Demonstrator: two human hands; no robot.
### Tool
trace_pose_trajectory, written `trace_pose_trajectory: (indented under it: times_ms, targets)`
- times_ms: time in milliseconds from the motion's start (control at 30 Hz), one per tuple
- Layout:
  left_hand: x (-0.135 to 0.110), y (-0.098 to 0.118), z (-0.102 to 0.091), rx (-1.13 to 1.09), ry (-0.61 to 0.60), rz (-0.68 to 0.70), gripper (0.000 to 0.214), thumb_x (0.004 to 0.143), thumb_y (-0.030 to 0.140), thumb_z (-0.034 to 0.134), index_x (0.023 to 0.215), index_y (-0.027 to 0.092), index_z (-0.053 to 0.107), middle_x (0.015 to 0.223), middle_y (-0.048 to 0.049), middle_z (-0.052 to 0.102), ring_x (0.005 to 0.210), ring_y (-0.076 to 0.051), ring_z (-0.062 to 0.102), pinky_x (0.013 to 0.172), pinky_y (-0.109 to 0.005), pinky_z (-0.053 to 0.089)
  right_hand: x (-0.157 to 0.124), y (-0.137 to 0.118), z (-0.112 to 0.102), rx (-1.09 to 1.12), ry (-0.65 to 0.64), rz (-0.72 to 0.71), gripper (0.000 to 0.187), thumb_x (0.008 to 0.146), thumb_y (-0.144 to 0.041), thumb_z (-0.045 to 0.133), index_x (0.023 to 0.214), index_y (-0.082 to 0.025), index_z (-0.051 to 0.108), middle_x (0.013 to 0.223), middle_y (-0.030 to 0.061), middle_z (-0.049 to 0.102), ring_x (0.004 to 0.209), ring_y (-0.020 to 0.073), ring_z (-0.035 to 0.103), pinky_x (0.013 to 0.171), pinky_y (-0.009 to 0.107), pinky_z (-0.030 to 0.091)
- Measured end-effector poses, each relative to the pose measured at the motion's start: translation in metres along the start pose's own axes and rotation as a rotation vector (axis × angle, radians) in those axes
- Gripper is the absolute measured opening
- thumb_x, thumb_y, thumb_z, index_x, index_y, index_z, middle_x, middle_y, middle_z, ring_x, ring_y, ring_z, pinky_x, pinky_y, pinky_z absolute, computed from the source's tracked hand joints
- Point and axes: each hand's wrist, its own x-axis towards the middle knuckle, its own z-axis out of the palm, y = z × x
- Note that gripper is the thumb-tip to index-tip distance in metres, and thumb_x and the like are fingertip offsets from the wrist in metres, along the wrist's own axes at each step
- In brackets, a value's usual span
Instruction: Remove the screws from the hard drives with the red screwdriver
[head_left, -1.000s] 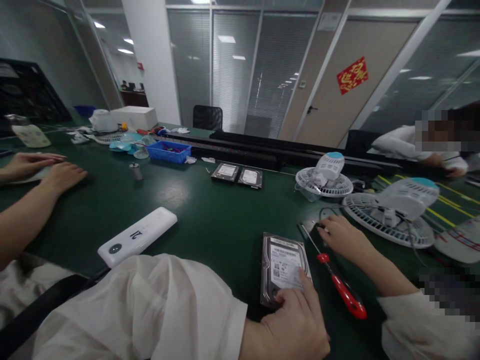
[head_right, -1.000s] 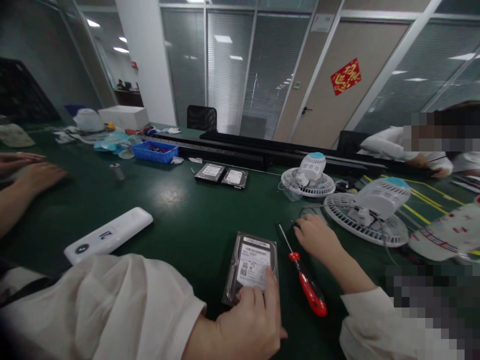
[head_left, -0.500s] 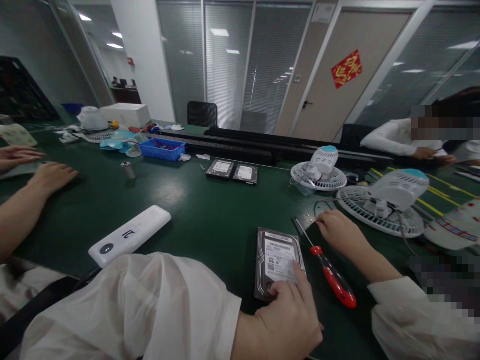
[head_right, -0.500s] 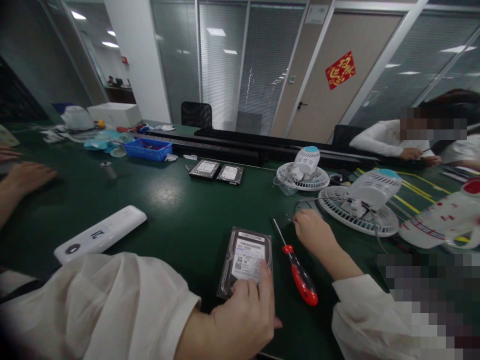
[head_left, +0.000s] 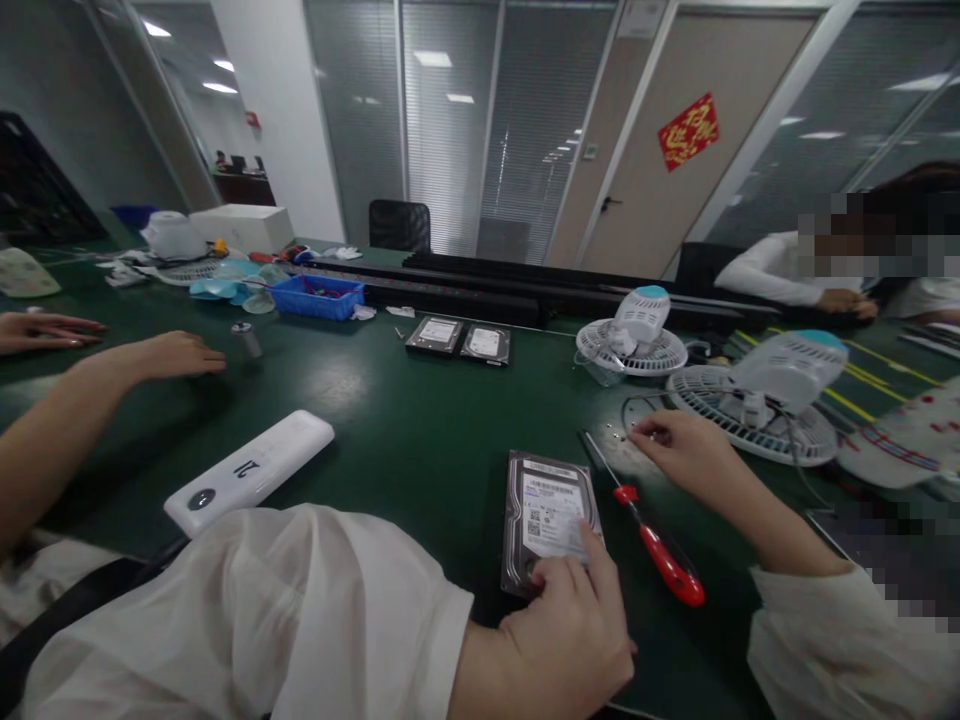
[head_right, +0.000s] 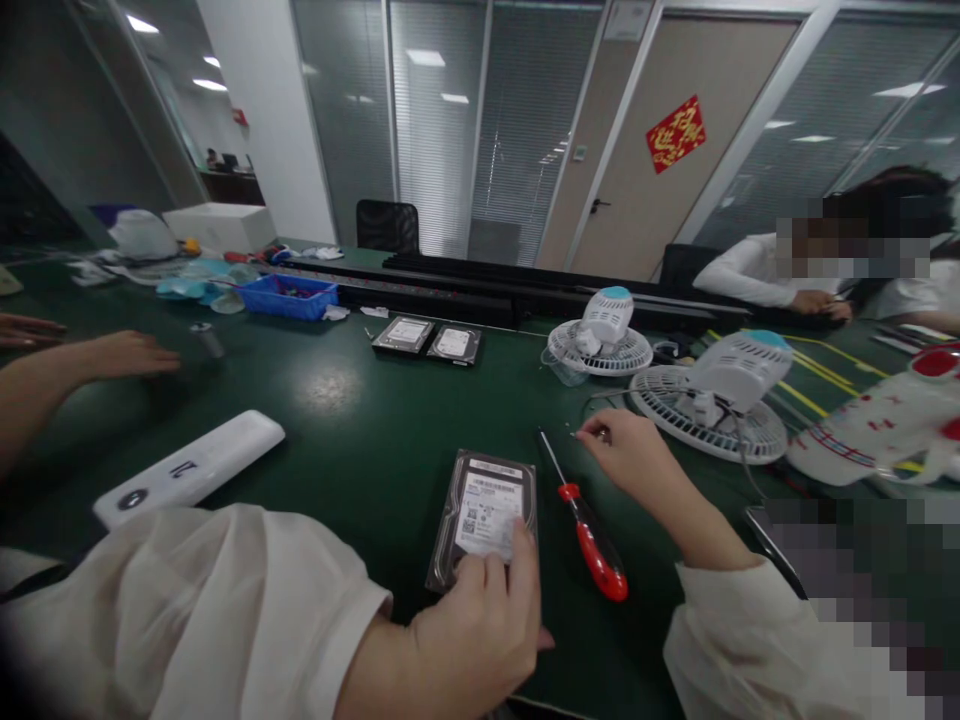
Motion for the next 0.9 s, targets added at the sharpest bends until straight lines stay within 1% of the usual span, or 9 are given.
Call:
trace_pose_trajectory:
  times_ms: [100,200,300,400,500,600,733,900]
  targets:
    - [-0.004,0.003,-0.001,0.01,0.033,-0.004,0.041,0.101,0.033,0.049,0.121,0.007,0.074,0.124,-0.0235,0.07,0.065,-0.019,0.066,0.053,-0.033,0.045,-0.008,-0.021,-0.014,0.158,-0.13,0.067,0.032,0.089,-0.04,0.053,0.085,-0.014,0.072,0.079,0.01,0.075,0.07,0.0191,0.067,0.063,0.03,0.051]
    - [-0.007,0.004,-0.002,0.015,0.036,-0.001,0.039,0.1,0.03,0.049,0.119,0.008,0.075,0.122,-0.021,0.071,0.063,-0.018,0.065,0.053,-0.033,0.047,-0.017,-0.042,-0.025,0.325,-0.304,0.086,0.035,0.086,-0.047,0.059,0.082,-0.015,0.072,0.077,0.0057,0.074,0.07,0.016,0.068,0.064,0.026,0.053]
    - [-0.008,0.002,-0.003,0.017,0.035,0.016,0.038,0.099,0.029,0.049,0.119,0.008,0.074,0.12,-0.0203,0.071,0.062,-0.017,0.064,0.052,-0.032,0.046,-0.022,-0.055,-0.027,0.539,-0.516,0.079,0.034,0.081,-0.047,0.067,0.078,-0.013,0.073,0.07,0.0032,0.069,0.064,0.0122,0.059,0.061,0.024,0.046]
    - [-0.007,0.0,-0.005,0.009,0.024,0.033,0.038,0.099,0.03,0.05,0.12,0.008,0.073,0.119,-0.0199,0.071,0.061,-0.016,0.063,0.051,-0.031,0.046,-0.023,-0.059,-0.024,0.617,-0.631,0.07,0.031,0.079,-0.044,0.071,0.08,-0.013,0.074,0.07,0.0022,0.067,0.063,0.0101,0.054,0.061,0.024,0.042]
    - [-0.007,-0.002,-0.006,0.007,-0.002,0.051,0.038,0.099,0.029,0.05,0.121,0.009,0.073,0.12,-0.0194,0.071,0.063,-0.017,0.065,0.053,-0.031,0.047,-0.023,-0.062,-0.022,0.63,-0.685,0.058,0.028,0.079,-0.04,0.072,0.08,-0.013,0.075,0.071,0.0017,0.068,0.063,0.009,0.053,0.06,0.023,0.041]
    - [-0.008,-0.004,-0.007,0.013,0.003,0.076,0.038,0.099,0.024,0.045,0.12,0.008,0.073,0.118,-0.0193,0.07,0.062,-0.017,0.064,0.052,-0.031,0.047,-0.024,-0.066,-0.022,0.616,-0.72,0.056,0.026,0.079,-0.038,0.072,0.08,-0.013,0.075,0.074,0.0023,0.068,0.065,0.009,0.054,0.061,0.023,0.041]
    - [-0.008,-0.005,-0.008,0.009,0.027,0.108,0.04,0.099,0.02,0.038,0.118,0.01,0.072,0.119,-0.0176,0.07,0.059,-0.015,0.062,0.051,-0.031,0.047,-0.027,-0.07,-0.02,0.599,-0.731,0.06,0.025,0.078,-0.037,0.073,0.078,-0.013,0.074,0.073,0.0025,0.068,0.065,0.0095,0.054,0.061,0.023,0.041]
    - [-0.008,-0.003,-0.008,0.018,0.035,0.12,0.04,0.1,0.022,0.039,0.113,0.009,0.074,0.121,-0.0194,0.069,0.056,-0.013,0.06,0.05,-0.03,0.046,-0.027,-0.069,-0.016,0.59,-0.709,0.065,0.02,0.077,-0.034,0.073,0.075,-0.014,0.073,0.07,0.0009,0.066,0.065,0.0099,0.055,0.062,0.024,0.042]
